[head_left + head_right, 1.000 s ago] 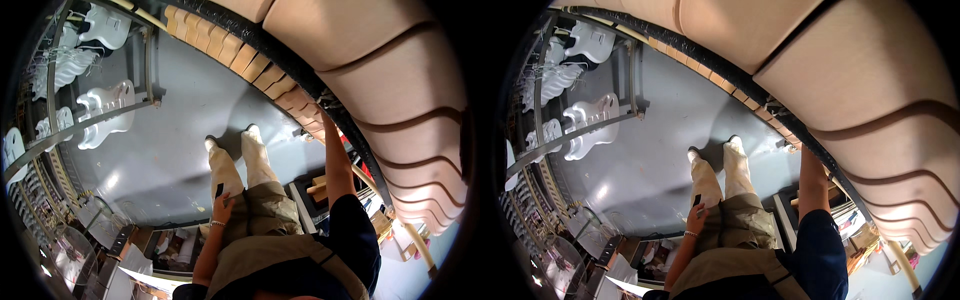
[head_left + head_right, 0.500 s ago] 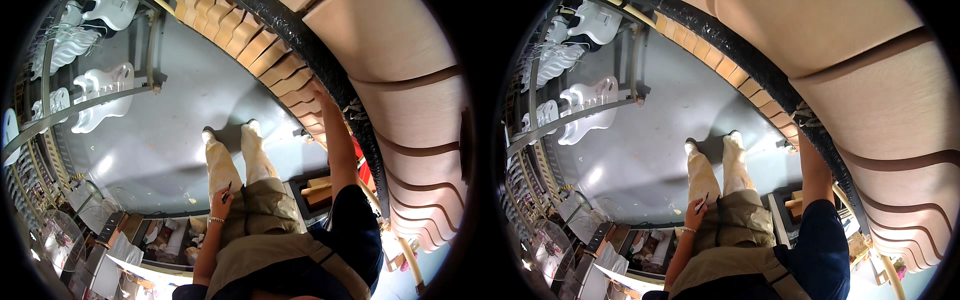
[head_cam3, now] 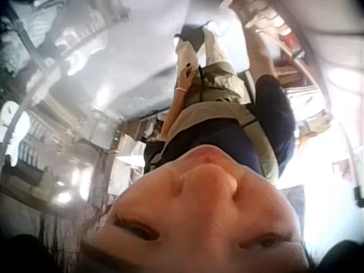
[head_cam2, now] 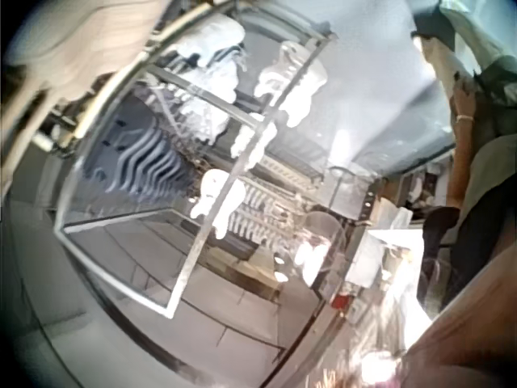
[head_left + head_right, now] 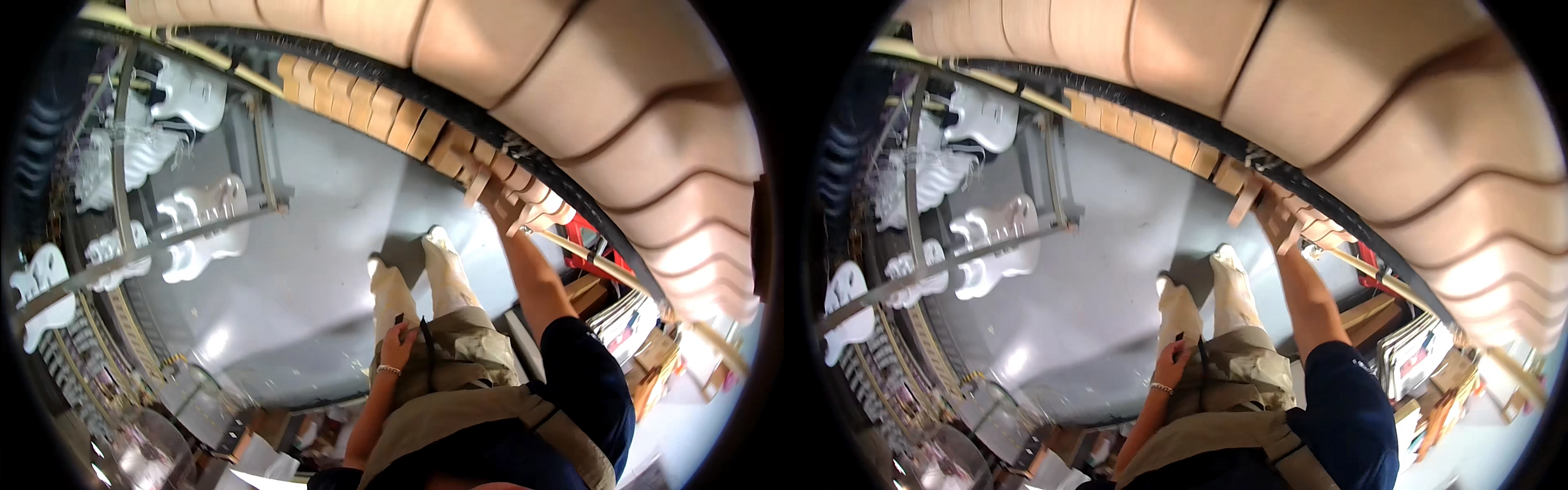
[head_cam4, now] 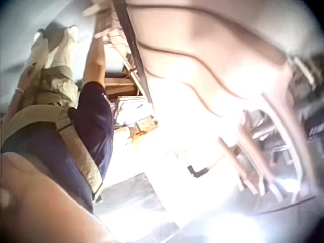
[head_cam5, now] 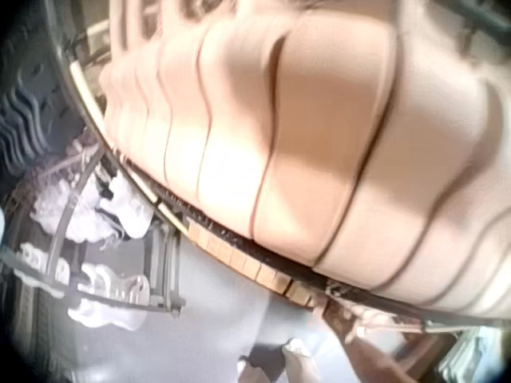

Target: The person applies masking tape to the fretboards of two acoustic guitars. They use a utility knife to cut the tape and a pencil to mark a wooden template. The person also retrieves a newspaper from a cabinet and uses it to cover the soundholes of the guitars.

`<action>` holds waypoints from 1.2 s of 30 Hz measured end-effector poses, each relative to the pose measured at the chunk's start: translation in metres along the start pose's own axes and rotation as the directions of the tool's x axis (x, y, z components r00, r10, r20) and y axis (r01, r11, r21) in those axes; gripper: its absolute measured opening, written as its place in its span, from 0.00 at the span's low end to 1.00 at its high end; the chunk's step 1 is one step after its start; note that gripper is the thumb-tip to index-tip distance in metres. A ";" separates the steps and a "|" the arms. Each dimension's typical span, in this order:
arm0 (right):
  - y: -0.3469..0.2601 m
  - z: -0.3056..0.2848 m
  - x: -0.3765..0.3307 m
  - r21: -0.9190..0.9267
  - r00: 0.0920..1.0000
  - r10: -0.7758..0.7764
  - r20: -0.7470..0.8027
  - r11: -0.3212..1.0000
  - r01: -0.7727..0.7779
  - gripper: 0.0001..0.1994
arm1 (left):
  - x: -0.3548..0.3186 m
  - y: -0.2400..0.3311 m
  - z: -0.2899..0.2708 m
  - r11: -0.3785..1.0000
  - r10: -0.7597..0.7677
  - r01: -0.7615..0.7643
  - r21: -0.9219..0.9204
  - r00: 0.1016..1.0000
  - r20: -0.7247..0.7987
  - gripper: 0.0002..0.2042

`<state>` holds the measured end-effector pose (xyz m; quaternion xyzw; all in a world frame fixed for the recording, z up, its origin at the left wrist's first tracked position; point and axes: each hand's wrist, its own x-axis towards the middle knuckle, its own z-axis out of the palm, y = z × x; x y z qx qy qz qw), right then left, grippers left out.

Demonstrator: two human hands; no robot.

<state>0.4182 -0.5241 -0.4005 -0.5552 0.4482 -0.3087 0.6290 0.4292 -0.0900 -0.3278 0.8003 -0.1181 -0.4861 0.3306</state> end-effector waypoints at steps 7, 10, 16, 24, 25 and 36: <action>-0.037 0.027 -0.192 0.759 0.977 0.059 0.206 0.621 -0.198 0.20 | 0.046 0.118 -0.050 0.521 0.677 -0.645 0.560 0.711 0.190 0.31; -0.023 0.032 -0.273 0.563 0.995 0.089 -0.041 0.825 -0.051 0.21 | 0.028 0.176 -0.046 0.240 0.798 -0.843 0.481 0.454 0.397 0.38; -0.210 0.070 -0.452 -0.174 0.762 -0.189 -0.620 0.980 0.101 0.16 | -0.036 0.156 -0.023 -0.036 0.770 -0.991 0.129 0.055 0.636 0.26; -0.193 0.113 -0.650 0.360 0.090 0.428 -0.899 0.607 0.709 0.14 | -0.231 0.168 0.020 -0.531 0.024 -0.636 -0.560 -0.672 0.740 0.15; -0.186 0.121 -0.665 0.312 0.054 0.468 -0.882 0.494 0.812 0.13 | -0.255 0.163 0.028 -0.561 -0.096 -0.531 -0.635 -0.720 0.688 0.14; -0.109 0.063 -0.827 -0.289 -0.154 0.729 -0.667 -0.062 0.955 0.14 | -0.460 -0.002 0.170 -0.347 -0.681 0.129 -0.929 -0.716 0.155 0.16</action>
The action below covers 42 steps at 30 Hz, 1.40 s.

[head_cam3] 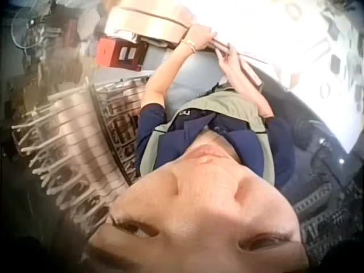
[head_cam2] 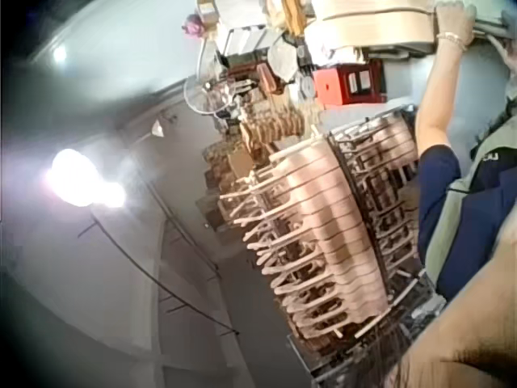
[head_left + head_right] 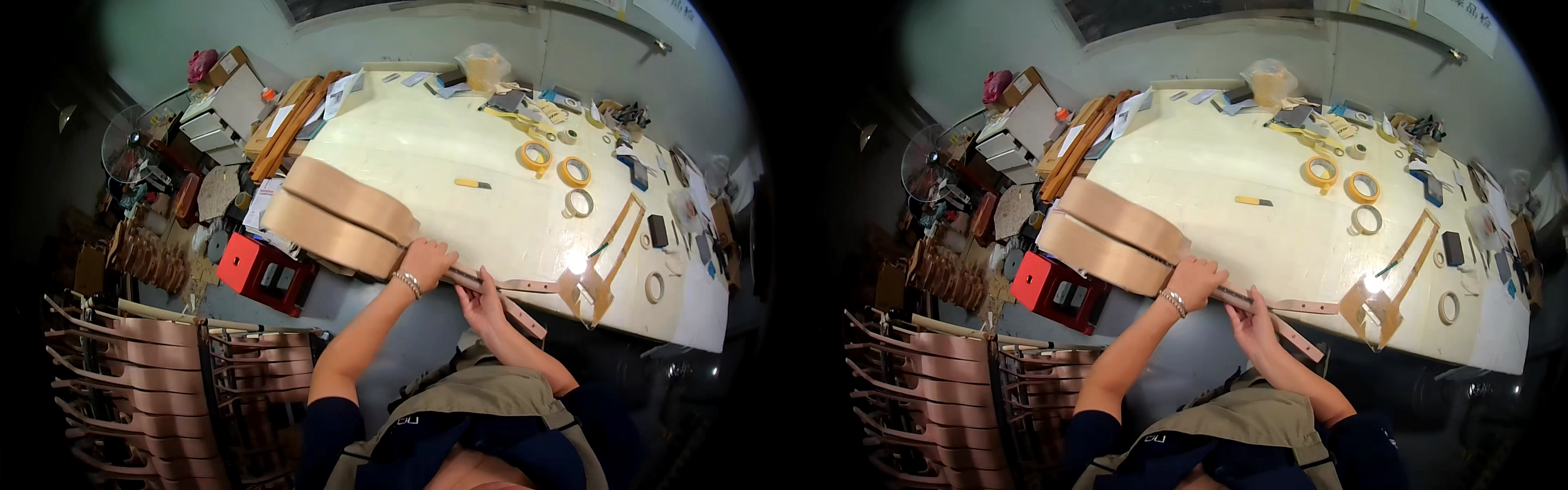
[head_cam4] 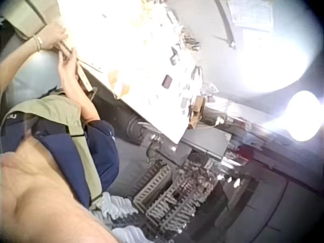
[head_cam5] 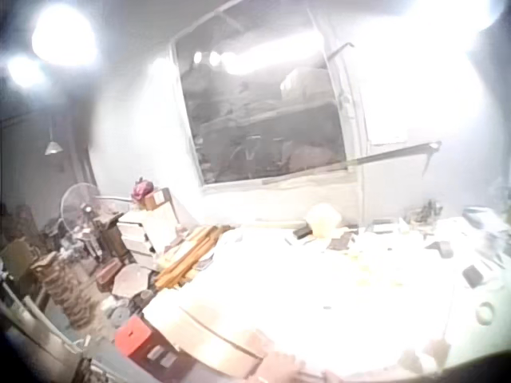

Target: The person applies masking tape to the fretboards of two acoustic guitars. They use a utility knife to cut the tape and a pencil to mark a wooden template. The person also retrieves a newspaper from a cabinet and uses it to cover the soundholes of the guitars.

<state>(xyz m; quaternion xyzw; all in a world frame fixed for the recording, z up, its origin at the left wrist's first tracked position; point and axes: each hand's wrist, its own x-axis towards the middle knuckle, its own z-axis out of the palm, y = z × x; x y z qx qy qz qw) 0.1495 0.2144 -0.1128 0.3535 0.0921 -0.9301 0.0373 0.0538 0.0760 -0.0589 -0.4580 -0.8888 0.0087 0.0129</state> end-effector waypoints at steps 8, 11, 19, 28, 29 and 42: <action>-0.034 0.039 0.099 0.147 0.984 0.179 0.009 0.973 -0.179 0.16 | 0.104 -0.083 0.045 0.993 0.101 -0.110 0.034 0.975 0.198 0.17; -0.041 0.051 0.086 -0.213 0.931 0.339 0.139 0.928 -0.306 0.17 | 0.104 -0.105 0.058 0.994 0.097 -0.103 0.023 0.980 0.174 0.18; -0.067 0.079 0.131 -0.498 0.693 -0.119 0.711 -0.781 0.377 0.28 | 0.091 -0.107 0.073 0.988 0.150 -0.149 0.024 0.948 -0.281 0.33; -0.076 0.106 0.139 -0.598 0.884 -0.052 0.465 -0.754 0.271 0.29 | 0.026 -0.103 0.072 0.997 0.015 -0.043 -0.059 0.912 -0.410 0.23; -0.084 0.105 0.153 -0.581 0.842 -0.085 0.532 -0.760 0.290 0.28 | 0.021 -0.105 0.078 0.997 -0.003 -0.028 -0.076 0.922 -0.388 0.22; -0.174 0.115 0.214 -0.448 0.478 -0.162 0.863 -0.682 0.578 0.16 | 0.053 -0.098 0.088 0.998 -0.015 -0.006 -0.063 0.945 -0.327 0.23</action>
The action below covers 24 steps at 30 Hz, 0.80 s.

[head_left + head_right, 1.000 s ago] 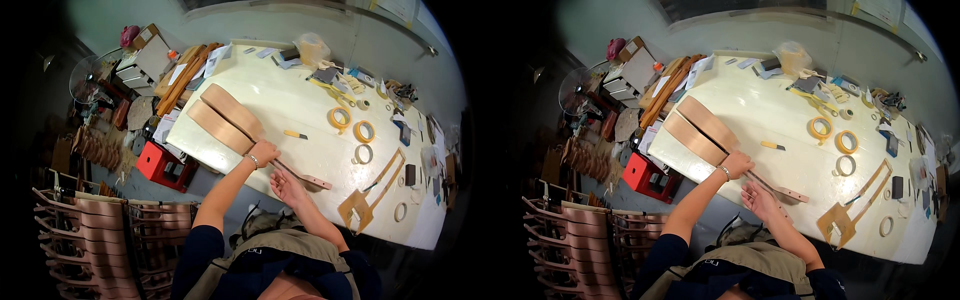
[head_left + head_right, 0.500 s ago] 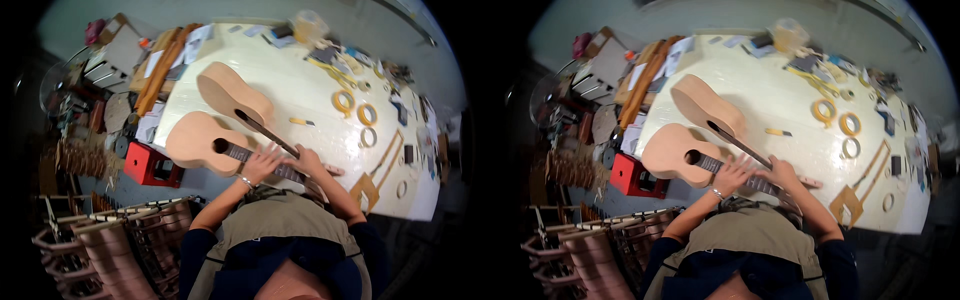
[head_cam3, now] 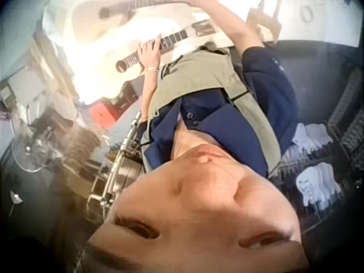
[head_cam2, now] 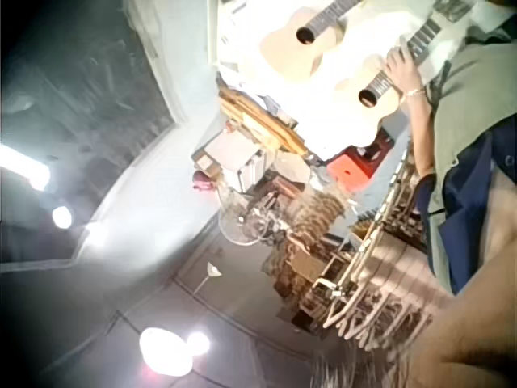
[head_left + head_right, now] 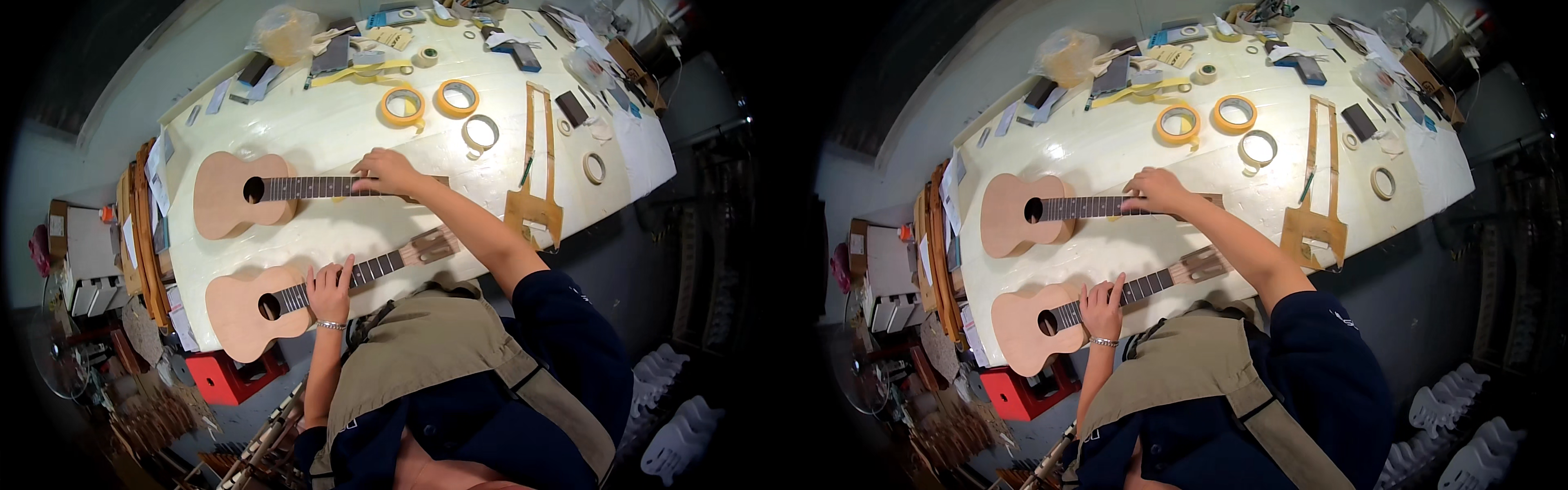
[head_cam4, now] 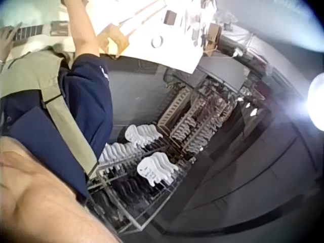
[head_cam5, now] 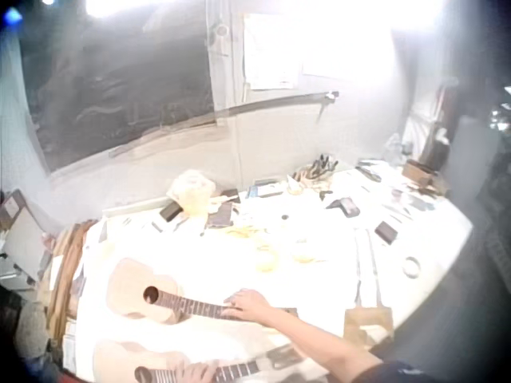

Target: The person applies masking tape to the fretboards of two acoustic guitars. They use a utility knife to cut the tape and a pencil to mark a wooden template. The person also retrieves a newspaper from a cabinet and uses it to cover the soundholes of the guitars.

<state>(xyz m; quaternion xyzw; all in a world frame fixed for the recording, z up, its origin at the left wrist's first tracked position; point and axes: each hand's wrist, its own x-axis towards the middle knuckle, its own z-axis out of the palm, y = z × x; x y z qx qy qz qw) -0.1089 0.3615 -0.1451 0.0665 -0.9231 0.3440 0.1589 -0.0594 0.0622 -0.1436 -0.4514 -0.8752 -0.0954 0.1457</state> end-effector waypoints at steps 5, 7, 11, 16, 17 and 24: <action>0.068 -0.038 -0.014 -0.313 0.823 0.320 -0.469 0.811 -0.494 0.12 | 0.006 0.000 0.005 0.999 -0.045 0.045 0.001 0.998 0.048 0.26; 0.094 -0.037 -0.012 -0.453 0.840 0.118 -0.529 0.798 -0.397 0.11 | 0.013 0.005 0.003 0.997 -0.060 0.064 -0.053 0.996 0.065 0.28; 0.099 -0.027 -0.004 -0.586 0.927 0.116 -0.356 0.745 -0.318 0.12 | 0.016 0.012 -0.010 0.985 -0.094 0.101 -0.143 0.994 0.051 0.30; 0.029 -0.040 0.003 0.510 0.748 0.618 -0.240 0.736 -0.445 0.14 | 0.020 0.014 -0.028 0.948 -0.176 0.153 -0.277 0.982 -0.061 0.26; 0.016 -0.038 -0.007 0.799 0.699 0.676 -0.231 0.542 -0.261 0.16 | 0.022 0.015 -0.031 0.932 -0.196 0.159 -0.326 0.977 -0.084 0.25; -0.129 -0.036 -0.069 0.993 0.753 0.654 -0.076 -0.016 0.113 0.18 | 0.053 0.043 -0.040 0.077 -0.436 0.306 -0.949 0.866 0.244 0.17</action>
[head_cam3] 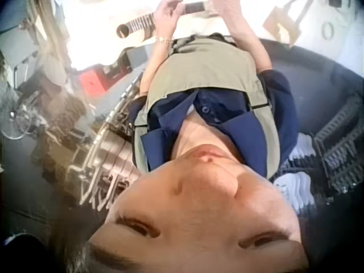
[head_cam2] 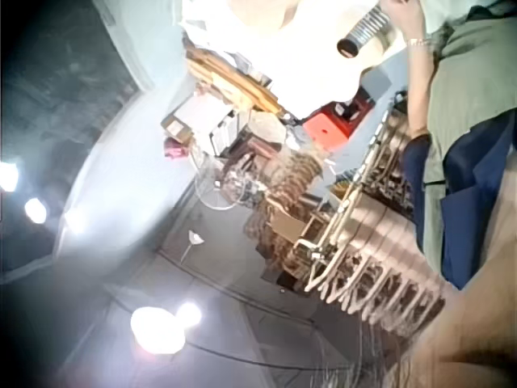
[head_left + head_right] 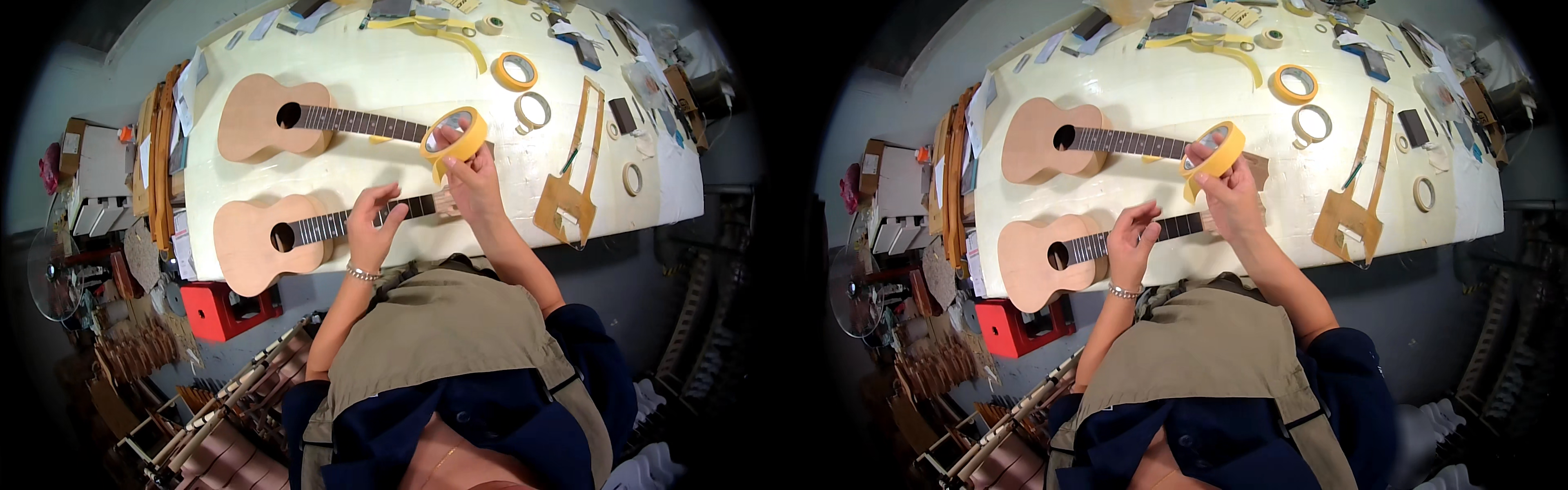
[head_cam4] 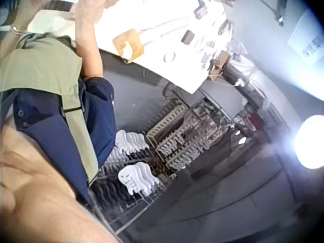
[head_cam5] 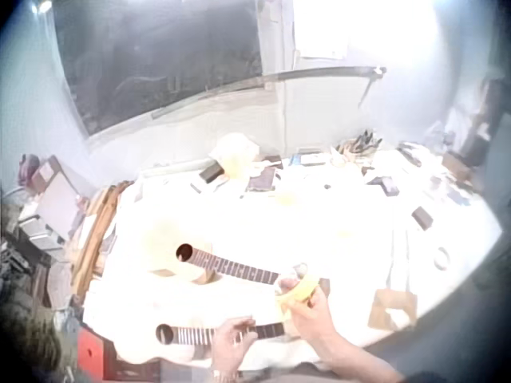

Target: The person applies masking tape to the fretboards of two acoustic guitars. They use a utility knife to cut the tape and a pencil to mark a wooden template. The person also retrieves a newspaper from a cabinet and uses it to cover the soundholes of the guitars.

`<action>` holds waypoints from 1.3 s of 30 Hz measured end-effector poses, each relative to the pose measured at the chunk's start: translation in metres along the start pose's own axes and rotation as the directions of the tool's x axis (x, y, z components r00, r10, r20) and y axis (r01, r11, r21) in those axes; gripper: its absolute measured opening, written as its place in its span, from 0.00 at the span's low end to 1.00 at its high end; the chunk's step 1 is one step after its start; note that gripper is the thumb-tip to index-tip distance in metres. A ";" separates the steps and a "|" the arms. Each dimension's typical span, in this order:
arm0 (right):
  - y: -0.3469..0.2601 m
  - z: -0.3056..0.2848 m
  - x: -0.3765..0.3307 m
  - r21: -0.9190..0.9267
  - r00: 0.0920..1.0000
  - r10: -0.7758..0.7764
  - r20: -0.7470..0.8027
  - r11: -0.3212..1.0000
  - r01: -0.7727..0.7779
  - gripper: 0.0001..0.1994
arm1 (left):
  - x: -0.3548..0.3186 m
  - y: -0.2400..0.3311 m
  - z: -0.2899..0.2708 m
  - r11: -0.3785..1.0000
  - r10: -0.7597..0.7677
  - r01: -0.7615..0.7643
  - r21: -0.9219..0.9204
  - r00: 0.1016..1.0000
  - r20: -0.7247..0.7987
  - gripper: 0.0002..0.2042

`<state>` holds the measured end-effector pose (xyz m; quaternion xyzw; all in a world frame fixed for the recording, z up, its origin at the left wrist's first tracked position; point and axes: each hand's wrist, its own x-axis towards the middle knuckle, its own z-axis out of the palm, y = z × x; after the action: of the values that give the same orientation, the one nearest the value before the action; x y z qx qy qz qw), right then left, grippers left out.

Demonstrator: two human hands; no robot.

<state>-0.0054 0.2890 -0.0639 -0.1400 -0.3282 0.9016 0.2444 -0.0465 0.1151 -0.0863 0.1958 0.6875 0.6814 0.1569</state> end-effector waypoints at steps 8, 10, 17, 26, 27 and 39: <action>0.017 0.002 -0.055 -0.010 0.999 0.046 -0.030 0.999 -0.046 0.19 | -0.009 0.021 0.044 0.790 -0.400 0.319 -0.524 0.915 -0.047 0.03; 0.009 -0.005 -0.058 0.368 0.972 0.229 -0.060 0.910 -0.192 0.21 | -0.016 0.012 0.022 0.821 -0.415 0.357 -0.445 0.909 -0.036 0.03; -0.043 -0.116 -0.045 0.454 0.991 -0.042 -0.130 0.886 0.097 0.25 | -0.049 -0.044 -0.166 0.849 -0.003 0.209 0.485 0.920 -0.392 0.05; -0.007 -0.086 -0.037 -0.998 0.993 -0.109 0.035 0.044 0.040 0.45 | -0.028 -0.044 -0.179 0.841 -0.243 0.430 0.328 0.843 -0.481 0.18; -0.006 -0.084 -0.036 -0.998 0.994 -0.111 0.016 0.050 0.022 0.46 | -0.026 -0.041 -0.177 0.829 -0.227 0.429 0.359 0.845 -0.484 0.22; -0.002 -0.092 -0.031 -0.996 0.987 -0.162 -0.006 0.089 0.009 0.48 | -0.011 -0.032 -0.152 0.677 -0.081 0.479 0.558 0.803 -0.591 0.39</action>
<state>0.0593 0.3221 -0.1281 -0.2996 -0.8420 0.4204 0.1566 -0.1118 -0.0234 -0.1159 -0.0650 0.9263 0.3709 -0.0114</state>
